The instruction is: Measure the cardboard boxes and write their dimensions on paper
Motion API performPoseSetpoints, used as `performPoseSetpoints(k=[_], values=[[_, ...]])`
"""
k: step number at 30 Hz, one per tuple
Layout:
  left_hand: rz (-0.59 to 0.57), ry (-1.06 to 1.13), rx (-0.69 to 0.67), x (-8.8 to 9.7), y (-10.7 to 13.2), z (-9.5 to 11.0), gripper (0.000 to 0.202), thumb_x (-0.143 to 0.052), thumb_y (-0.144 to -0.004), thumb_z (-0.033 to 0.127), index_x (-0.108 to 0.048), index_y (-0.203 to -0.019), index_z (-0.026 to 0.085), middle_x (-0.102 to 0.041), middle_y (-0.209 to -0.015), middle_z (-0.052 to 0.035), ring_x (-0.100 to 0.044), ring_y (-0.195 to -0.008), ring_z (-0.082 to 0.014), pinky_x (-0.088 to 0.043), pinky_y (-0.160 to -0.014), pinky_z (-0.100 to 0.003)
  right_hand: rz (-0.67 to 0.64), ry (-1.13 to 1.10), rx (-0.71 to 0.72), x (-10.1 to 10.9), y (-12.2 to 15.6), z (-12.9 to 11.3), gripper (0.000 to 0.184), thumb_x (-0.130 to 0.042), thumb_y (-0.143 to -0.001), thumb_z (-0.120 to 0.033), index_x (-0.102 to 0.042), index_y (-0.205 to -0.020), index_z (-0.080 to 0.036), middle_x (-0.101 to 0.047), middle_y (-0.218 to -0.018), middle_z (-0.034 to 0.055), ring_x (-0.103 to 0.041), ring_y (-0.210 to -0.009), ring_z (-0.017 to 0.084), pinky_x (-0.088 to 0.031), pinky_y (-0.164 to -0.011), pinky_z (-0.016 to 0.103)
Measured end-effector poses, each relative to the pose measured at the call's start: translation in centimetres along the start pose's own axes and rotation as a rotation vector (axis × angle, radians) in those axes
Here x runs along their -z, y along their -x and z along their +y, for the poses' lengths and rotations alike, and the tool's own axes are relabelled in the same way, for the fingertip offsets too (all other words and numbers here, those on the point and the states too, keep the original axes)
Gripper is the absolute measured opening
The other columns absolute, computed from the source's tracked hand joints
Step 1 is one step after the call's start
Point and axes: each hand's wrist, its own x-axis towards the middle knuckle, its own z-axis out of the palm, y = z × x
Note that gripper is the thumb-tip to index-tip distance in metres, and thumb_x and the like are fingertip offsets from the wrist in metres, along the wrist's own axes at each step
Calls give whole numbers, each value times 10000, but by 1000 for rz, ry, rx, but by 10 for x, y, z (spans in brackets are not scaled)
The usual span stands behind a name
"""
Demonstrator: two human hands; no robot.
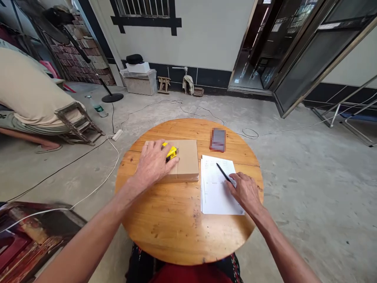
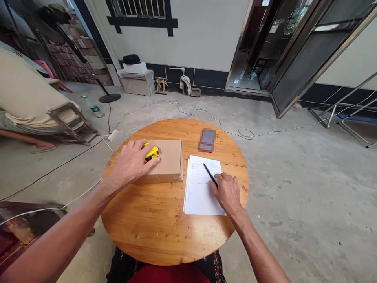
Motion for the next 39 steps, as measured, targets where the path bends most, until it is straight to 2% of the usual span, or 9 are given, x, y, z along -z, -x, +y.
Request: performPoseSetpoints(k=[4, 7, 12, 14, 22, 27, 32, 35, 39], values=[[17, 133, 20, 2, 14, -6, 559, -508, -917, 542, -546, -1354, 195, -454, -1469, -181, -453, -1288, -386, -356, -1048, -552, -34, -9, -43, -3, -7, -4, 170, -499, -897, -207, -658, -864, -158, -721, -904, 173, -657, -882, 321, -391, -802, 424], [167, 353, 147, -4, 35, -21, 665, -497, -923, 525, -400, -1473, 164, -334, -1563, -185, -325, -1428, -355, -290, -1139, -531, 5, -128, -111, 2, -8, -5, 185, -411, -932, -209, -585, -874, -185, -721, -810, 122, -673, -771, 270, -422, -752, 395], [247, 867, 547, -30, 59, -34, 668, -472, -951, 514, -338, -1511, 178, -376, -1564, -136, -356, -1439, -282, -287, -1181, -437, 34, -1177, -177, 12, -17, -41, 262, -477, -937, -495, -500, -898, -237, -728, -1064, 117, -697, -947, 255, -532, -793, 396], [225, 997, 632, -37, 63, -34, 643, -473, -951, 519, -387, -1488, 175, -404, -1555, -128, -376, -1431, -278, -294, -1181, -427, -32, -1402, -200, 9, -22, -67, 320, -557, -887, -547, -496, -850, -235, -703, -1164, 137, -692, -999, 278, -551, -804, 424], [342, 891, 726, -40, 83, -65, 533, -541, -904, 533, -575, -1341, 231, -555, -1443, -76, -467, -1364, -305, -300, -1179, -472, -63, -1460, -92, -16, -15, -143, 265, -521, -909, -519, -487, -885, -257, -703, -980, 47, -667, -902, 226, -540, -806, 379], [299, 782, 737, -32, 98, -81, 567, -493, -941, 505, -475, -1427, 213, -510, -1480, -87, -473, -1350, -340, -353, -1144, -531, -54, -1447, -43, -8, -7, -135, 240, -554, -898, -480, -528, -881, -242, -704, -987, 36, -654, -888, 208, -513, -802, 339], [644, 544, 609, -31, 143, -11, 484, -598, -897, 390, -508, -1372, 359, -530, -1429, -19, -502, -1305, -337, -389, -1124, -547, 204, -1102, -182, 4, 16, -36, 293, -491, -922, -497, -569, -964, -218, -696, -1055, 83, -632, -923, 228, -494, -781, 337], [318, 756, 170, -48, 156, 62, 354, -582, -904, 281, -626, -1247, 353, -624, -1311, -43, -551, -1259, -318, -418, -1101, -492, 200, -855, -279, 1, 26, 20, 299, -437, -922, -475, -562, -973, -208, -701, -949, 78, -640, -820, 227, -497, -734, 340], [-112, 710, -42, -78, 134, 131, 527, -628, -875, 326, -559, -1391, 250, -359, -1578, -145, -361, -1423, -399, -351, -1127, -560, 152, -748, -268, -10, 29, 38, 233, -449, -887, -422, -554, -860, -216, -683, -874, 68, -620, -834, 254, -472, -781, 376]])
